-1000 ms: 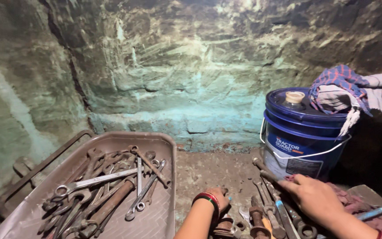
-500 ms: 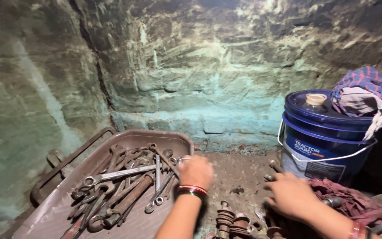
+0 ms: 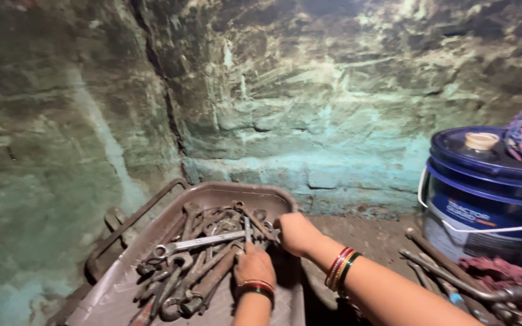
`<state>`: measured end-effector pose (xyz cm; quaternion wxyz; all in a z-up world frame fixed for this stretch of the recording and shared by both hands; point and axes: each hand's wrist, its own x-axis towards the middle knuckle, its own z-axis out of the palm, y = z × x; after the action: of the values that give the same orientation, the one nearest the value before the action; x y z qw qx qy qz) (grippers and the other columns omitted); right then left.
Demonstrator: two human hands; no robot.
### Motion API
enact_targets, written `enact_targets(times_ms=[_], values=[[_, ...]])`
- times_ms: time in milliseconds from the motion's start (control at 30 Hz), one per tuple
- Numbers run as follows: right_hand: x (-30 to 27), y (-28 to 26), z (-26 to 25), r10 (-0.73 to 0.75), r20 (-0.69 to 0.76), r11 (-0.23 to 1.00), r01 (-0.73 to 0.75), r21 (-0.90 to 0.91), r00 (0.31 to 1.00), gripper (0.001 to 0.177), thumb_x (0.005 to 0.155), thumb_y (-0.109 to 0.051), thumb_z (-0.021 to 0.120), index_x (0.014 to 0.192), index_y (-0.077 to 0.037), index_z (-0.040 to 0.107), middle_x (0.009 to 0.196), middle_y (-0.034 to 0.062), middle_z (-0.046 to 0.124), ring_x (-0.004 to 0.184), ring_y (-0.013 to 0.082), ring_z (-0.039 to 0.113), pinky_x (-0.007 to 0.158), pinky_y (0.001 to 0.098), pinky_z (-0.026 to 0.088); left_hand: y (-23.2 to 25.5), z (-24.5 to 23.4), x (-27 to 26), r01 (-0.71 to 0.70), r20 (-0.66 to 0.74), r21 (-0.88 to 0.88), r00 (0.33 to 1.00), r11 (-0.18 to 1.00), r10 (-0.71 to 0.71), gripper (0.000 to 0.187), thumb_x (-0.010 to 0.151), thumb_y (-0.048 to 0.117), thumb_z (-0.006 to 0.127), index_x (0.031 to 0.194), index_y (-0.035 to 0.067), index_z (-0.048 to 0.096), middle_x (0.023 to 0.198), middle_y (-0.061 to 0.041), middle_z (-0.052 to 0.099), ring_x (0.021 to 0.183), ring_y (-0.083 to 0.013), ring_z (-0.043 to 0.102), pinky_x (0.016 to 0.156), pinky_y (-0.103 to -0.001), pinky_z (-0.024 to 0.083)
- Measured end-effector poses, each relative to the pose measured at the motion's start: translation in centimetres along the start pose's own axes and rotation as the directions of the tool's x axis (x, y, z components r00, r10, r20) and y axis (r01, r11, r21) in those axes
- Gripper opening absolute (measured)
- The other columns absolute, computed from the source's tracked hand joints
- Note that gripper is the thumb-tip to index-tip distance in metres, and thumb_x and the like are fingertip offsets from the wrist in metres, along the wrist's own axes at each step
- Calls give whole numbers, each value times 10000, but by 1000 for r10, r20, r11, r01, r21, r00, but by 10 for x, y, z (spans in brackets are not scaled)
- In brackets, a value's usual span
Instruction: The person organizes various mechanical parts by picking up wrenches, bolts, and nuts from the floor and placing them into a plastic tray. They also wipe items with a cloth and move a white tube.
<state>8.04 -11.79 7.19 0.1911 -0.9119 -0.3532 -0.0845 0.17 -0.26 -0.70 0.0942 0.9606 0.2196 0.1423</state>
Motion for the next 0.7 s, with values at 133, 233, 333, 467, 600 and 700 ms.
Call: enact_targets(times_ms=[133,233,333,467,600,700], values=[[26,-1,45,142,57,981,-133,-139,988,198,817,-58,637,953,22,757,979,288,702,978,434,689,879,486,568,2,20,-3,18,-80,58,997,998,-14,208,968,185,550,1098,103,690,1181,-60,546,1123,-284,587,876,-449,554],[34,-9,55,194,151,971,-168,-170,969,221,866,-123,617,985,-14,767,1035,261,713,1015,410,700,887,477,574,1,28,3,70,-179,-5,981,998,-70,206,987,162,532,1148,126,656,1164,-36,553,1123,-258,579,860,-438,546],[34,-22,54,247,226,951,-191,-241,942,242,851,-197,660,1014,-48,759,1085,214,719,1054,361,706,906,456,571,2,30,4,65,-78,68,995,996,-60,223,1014,155,506,1202,104,616,1209,-39,530,1138,-241,577,882,-432,529],[32,-28,53,250,200,948,-197,-252,947,245,878,-222,631,1019,-73,767,1099,197,731,1067,345,707,910,459,567,-3,27,6,31,-32,74,999,997,-29,277,988,173,507,1247,110,585,1273,-46,491,1158,-245,553,924,-454,500],[40,-17,60,248,143,962,-227,-149,958,268,855,-233,646,973,-29,772,1060,232,718,1044,378,695,907,459,559,-5,24,7,39,-52,76,998,996,-35,365,975,158,507,1333,100,549,1279,-32,495,1143,-228,561,944,-454,489],[47,1,65,204,1,979,-204,11,979,291,886,-252,612,919,-2,756,982,269,720,983,420,689,897,481,543,-4,14,6,51,27,55,998,997,-53,372,979,141,518,1349,125,553,1271,-32,509,1194,-227,548,980,-434,484]])
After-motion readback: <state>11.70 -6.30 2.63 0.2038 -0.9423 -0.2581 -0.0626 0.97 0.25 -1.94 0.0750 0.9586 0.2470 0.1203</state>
